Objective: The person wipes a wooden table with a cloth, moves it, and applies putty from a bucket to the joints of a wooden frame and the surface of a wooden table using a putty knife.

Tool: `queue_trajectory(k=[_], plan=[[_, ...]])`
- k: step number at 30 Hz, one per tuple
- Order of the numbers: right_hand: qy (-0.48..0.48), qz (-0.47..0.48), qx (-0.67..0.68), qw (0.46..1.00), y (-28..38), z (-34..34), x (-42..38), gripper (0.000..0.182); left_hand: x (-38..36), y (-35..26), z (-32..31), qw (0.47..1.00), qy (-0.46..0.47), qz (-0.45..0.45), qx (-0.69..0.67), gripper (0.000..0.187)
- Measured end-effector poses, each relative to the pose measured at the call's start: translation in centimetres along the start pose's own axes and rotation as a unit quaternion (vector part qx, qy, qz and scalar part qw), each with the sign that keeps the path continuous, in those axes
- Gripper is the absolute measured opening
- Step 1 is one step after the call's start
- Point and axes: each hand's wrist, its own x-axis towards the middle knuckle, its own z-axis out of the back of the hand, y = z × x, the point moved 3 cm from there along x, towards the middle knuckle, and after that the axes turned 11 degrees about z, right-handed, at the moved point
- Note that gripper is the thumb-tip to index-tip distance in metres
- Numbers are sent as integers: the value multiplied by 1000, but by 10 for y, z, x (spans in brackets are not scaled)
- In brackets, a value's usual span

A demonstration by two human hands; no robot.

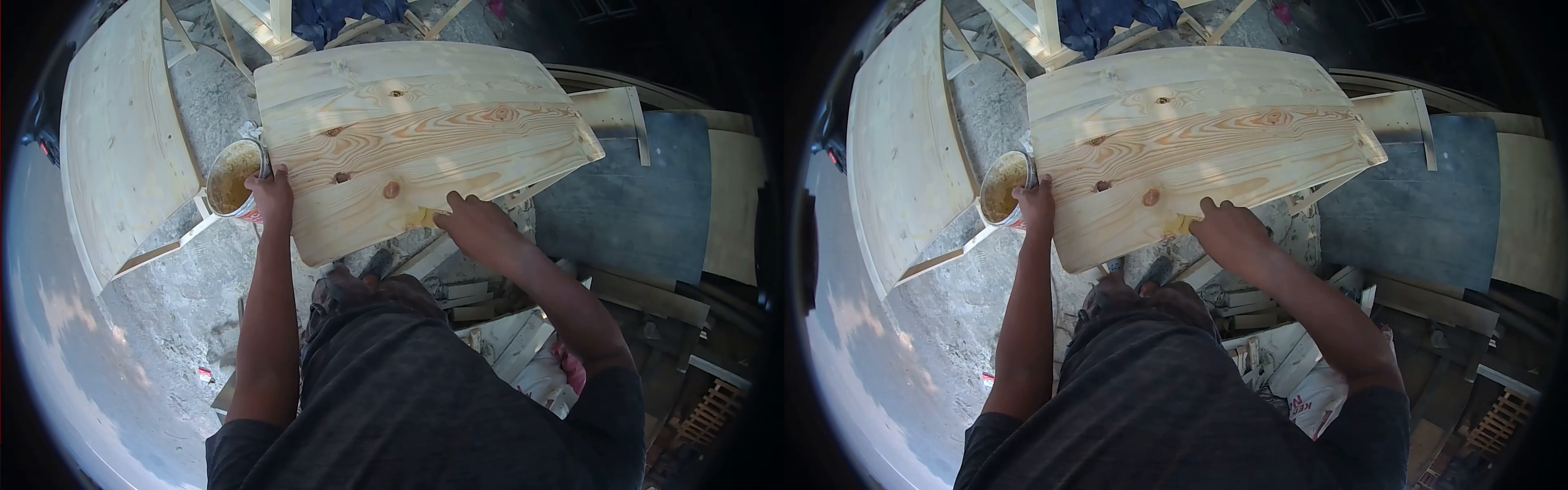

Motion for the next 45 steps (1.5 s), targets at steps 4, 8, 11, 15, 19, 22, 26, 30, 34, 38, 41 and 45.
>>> queue_trajectory(k=[4,8,11,15,19,22,26,30,34,38,41,45], plan=[[-7,12,-11,1000,2,-2,1,22,2,6,-2,1000,-12,9,21,67],[-21,16,-7,1000,3,5,13,24,0,7,-4,999,-28,-3,17,60],[-14,13,10,1000,5,-5,16,22,-2,5,-4,1000,-21,-15,-6,60],[2,36,-1,999,8,13,21,22,-1,7,-3,1000,-19,-13,5,59],[12,41,-12,999,13,9,27,23,-5,1,-3,1000,-10,2,-9,59],[55,12,-37,998,-1,27,36,22,-9,-5,0,1000,1,14,11,64],[-18,6,32,999,-10,0,49,24,-8,-2,-1,1000,4,21,7,65],[44,-14,76,996,-16,10,37,26,-8,-2,1,1000,-22,-2,19,59],[36,2,94,995,-8,23,49,22,-18,-15,3,1000,-12,3,-18,54],[97,19,72,992,-8,21,58,19,-9,-5,1,1000,-21,-11,5,53],[19,46,87,995,5,16,59,24,-12,-8,-3,1000,-25,-1,4,53],[125,-1,83,989,-5,37,60,25,-6,0,0,999,-31,-15,4,53]])
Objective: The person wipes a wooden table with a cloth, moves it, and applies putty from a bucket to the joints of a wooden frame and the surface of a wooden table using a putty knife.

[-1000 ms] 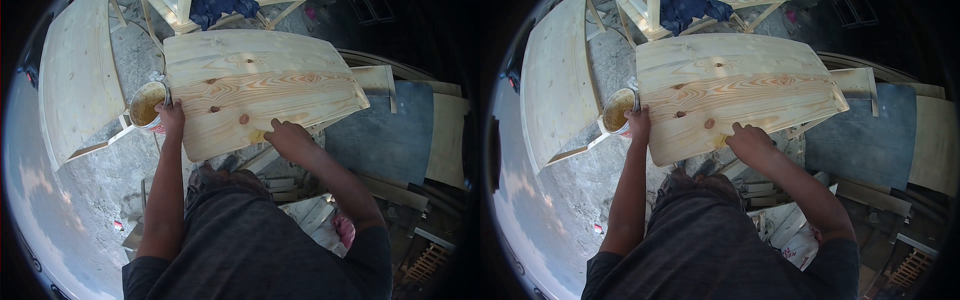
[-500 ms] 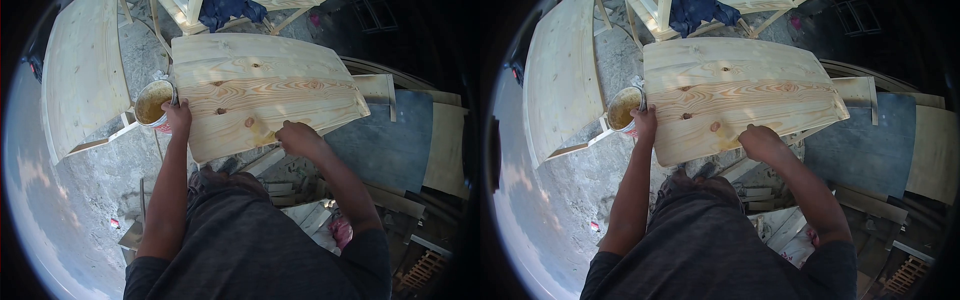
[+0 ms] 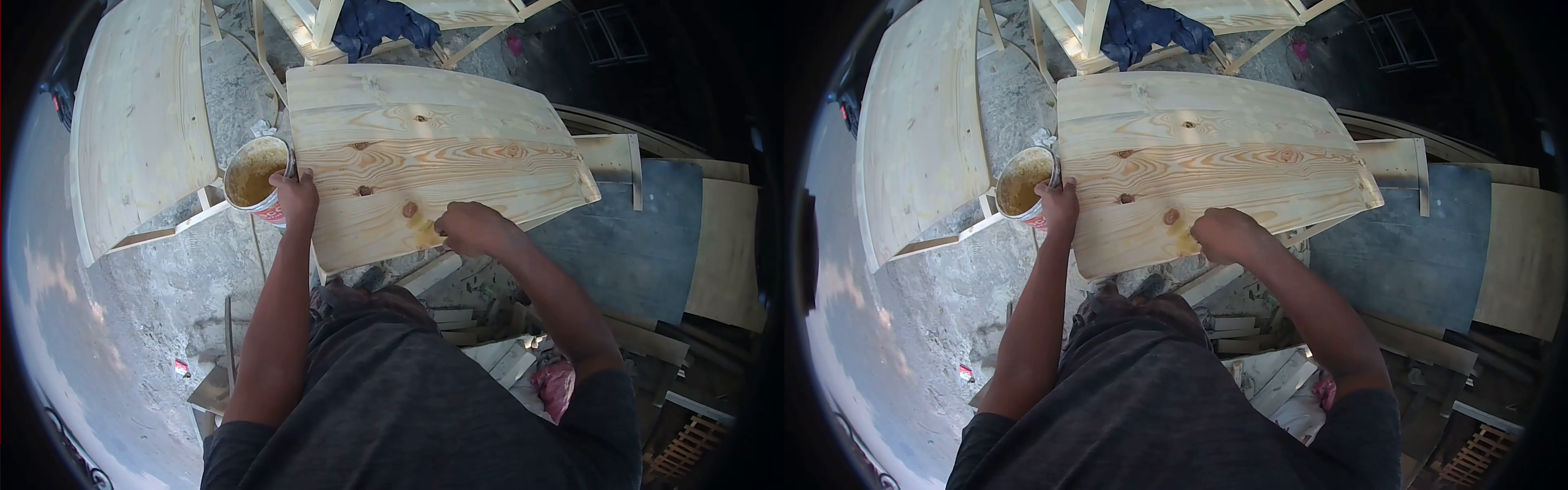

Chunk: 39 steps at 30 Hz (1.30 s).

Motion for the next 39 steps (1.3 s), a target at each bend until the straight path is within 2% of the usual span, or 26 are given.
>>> queue_trajectory(k=[3,4,7,8,11,14,17,18,21,22,25,26,29,30,33,37,39], plan=[[-100,39,20,994,-7,-18,11,22,-2,-2,-6,1000,9,7,-11,53],[-23,39,-8,999,-12,-18,14,21,-2,-3,-3,1000,9,12,-9,53],[-6,5,-21,1000,-10,2,12,22,1,2,-5,1000,8,3,-3,53],[-103,47,-1,994,-8,0,12,24,0,0,-5,1000,16,5,-4,52],[90,-11,-26,996,-24,-1,17,28,-2,-4,-2,1000,15,11,-21,51],[-70,18,2,997,-27,11,24,32,-5,-7,-2,1000,16,-7,-3,50],[-107,25,66,992,-23,-20,37,30,-6,-9,0,1000,10,-4,4,49],[-102,38,30,994,-22,-25,34,28,-6,-8,-2,1000,7,-6,-7,49],[43,2,1,999,-28,7,36,29,-8,-8,3,1000,8,4,-8,48],[-84,-9,2,996,-22,16,34,26,-8,-12,0,1000,13,8,-9,48],[-56,-8,41,998,-27,-3,54,25,-7,-11,1,1000,21,16,-16,48],[20,-2,17,1000,-27,8,53,26,-7,-10,1,1000,14,9,-21,48],[-17,16,-2,1000,-21,27,53,28,-5,-7,-1,1000,12,-6,-15,48],[-101,43,7,994,-21,17,53,28,-3,-6,-1,1000,15,-3,-11,49],[-24,32,45,998,-19,5,46,30,-7,-10,-4,1000,11,-2,-28,48],[-62,33,42,997,-18,6,58,37,-1,0,-5,999,24,-1,-49,47],[-15,28,42,999,-5,11,49,37,0,-3,-5,1000,19,1,-25,48]])
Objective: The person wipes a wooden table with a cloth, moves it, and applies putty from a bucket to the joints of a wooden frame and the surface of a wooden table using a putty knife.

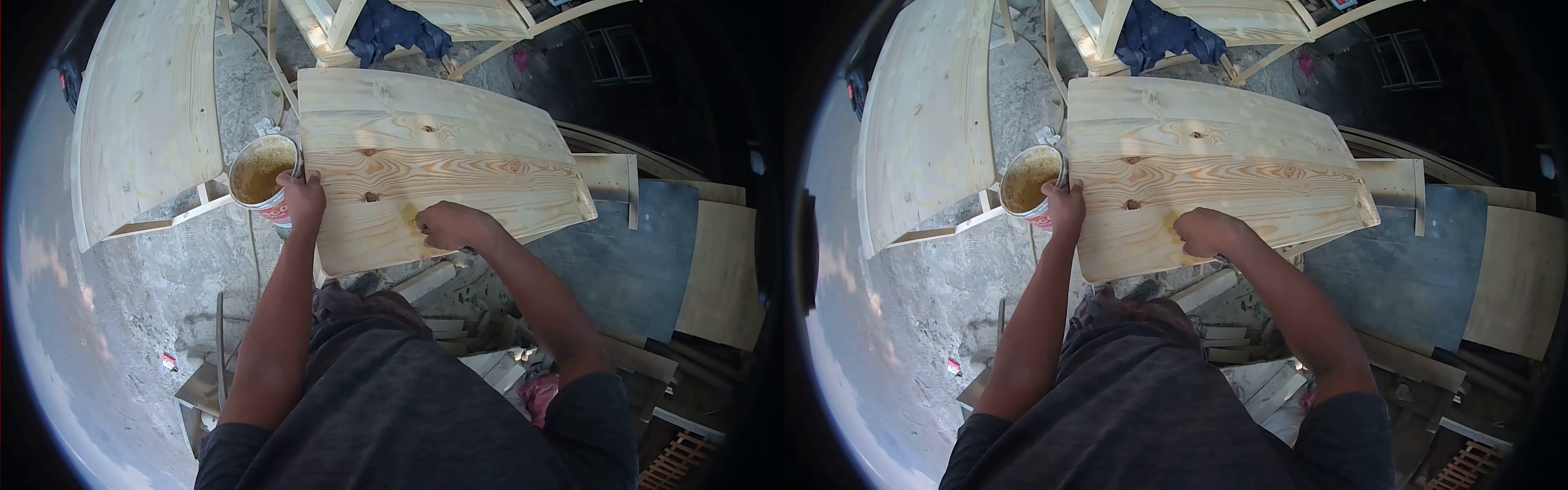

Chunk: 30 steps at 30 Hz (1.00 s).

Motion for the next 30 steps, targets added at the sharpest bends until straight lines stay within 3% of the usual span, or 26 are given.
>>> queue_trajectory(k=[2,3,6,7,10,11,12,14,18,20,24,25,28,30], plan=[[64,4,-12,998,4,22,-7,37,-1,3,4,1000,-3,6,9,49],[41,-23,-42,998,-7,19,5,34,1,7,3,1000,3,7,5,50],[-37,23,-6,999,-17,-3,12,28,1,4,-2,1000,7,3,11,52],[-17,17,-60,998,-23,-6,15,27,1,1,1,1000,3,1,20,52],[25,18,16,999,-13,22,-9,34,-3,-4,2,1000,10,24,13,54],[-87,44,32,995,-18,25,-18,39,-4,-4,2,1000,13,24,14,55],[-129,17,113,985,-17,31,-34,38,-3,-2,2,1000,11,24,11,55],[-207,-30,274,939,-16,32,-72,35,3,1,3,1000,3,16,12,55],[-342,35,532,774,-47,-42,-144,30,7,6,2,1000,5,13,8,61],[-401,21,615,679,-55,-101,-173,29,-2,-6,8,999,3,20,47,67],[-507,-73,698,501,-61,-213,-191,26,58,44,7,998,30,37,38,82],[-528,-88,697,477,-68,-248,-179,25,64,49,10,997,60,31,34,81],[-497,-213,669,509,-64,-288,-157,24,62,35,13,991,124,41,22,75],[-523,-207,693,451,-55,-289,-151,25,50,21,14,984,142,105,38,67]])
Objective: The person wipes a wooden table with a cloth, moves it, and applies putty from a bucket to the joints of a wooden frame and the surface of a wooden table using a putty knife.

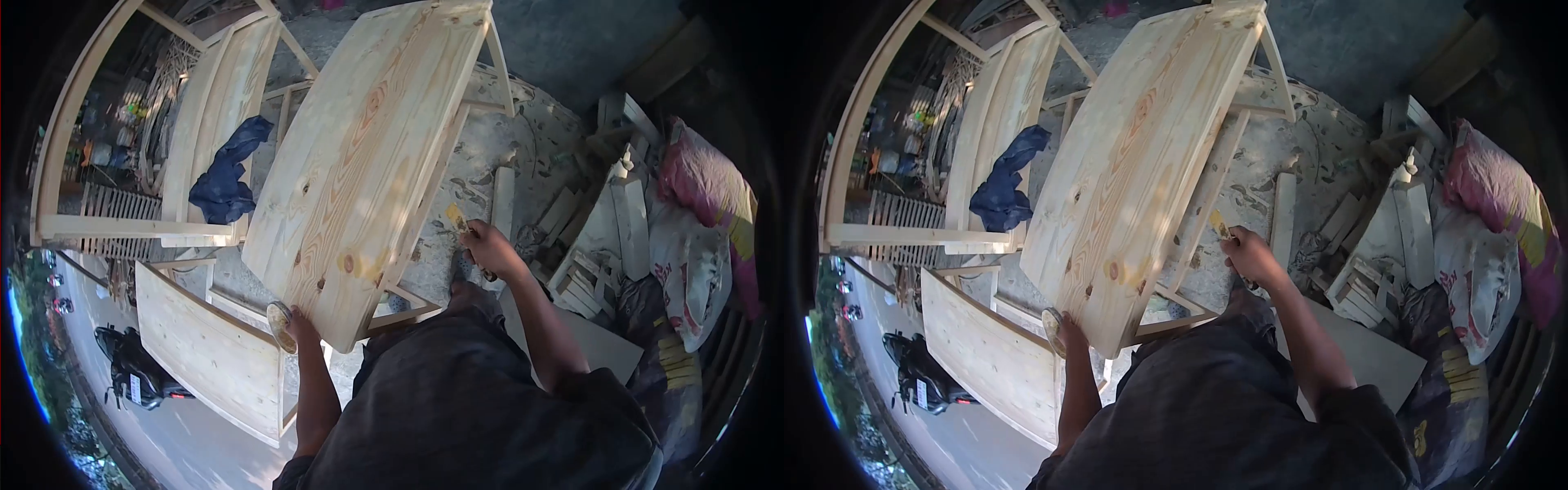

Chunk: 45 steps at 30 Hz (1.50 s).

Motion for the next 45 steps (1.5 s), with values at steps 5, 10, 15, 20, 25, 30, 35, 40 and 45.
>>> queue_trajectory(k=[5,10,15,20,25,30,35,40,45], plan=[[-61,10,96,993,-49,-43,8,27,-3,-15,3,997,32,56,51,57],[-109,34,181,977,-64,-83,-10,29,103,-18,68,987,141,38,70,42],[-119,41,254,959,-69,-78,-44,53,-7,-78,73,979,42,31,198,46],[-179,39,102,978,-49,-50,-64,54,-188,-153,54,950,43,-226,210,31],[-108,99,64,987,46,-21,-78,51,-254,-200,39,747,133,-436,483,25],[-39,381,-119,916,151,-29,-101,54,-276,-222,-44,472,184,-601,618,36],[12,341,-324,882,184,-55,-122,48,-296,-221,-91,429,209,-631,612,32],[20,314,-408,857,183,-87,-95,44,-327,-207,-115,391,293,-659,572,25],[105,227,-450,857,162,-126,-34,33,-328,-192,-122,411,314,-656,549,28]])
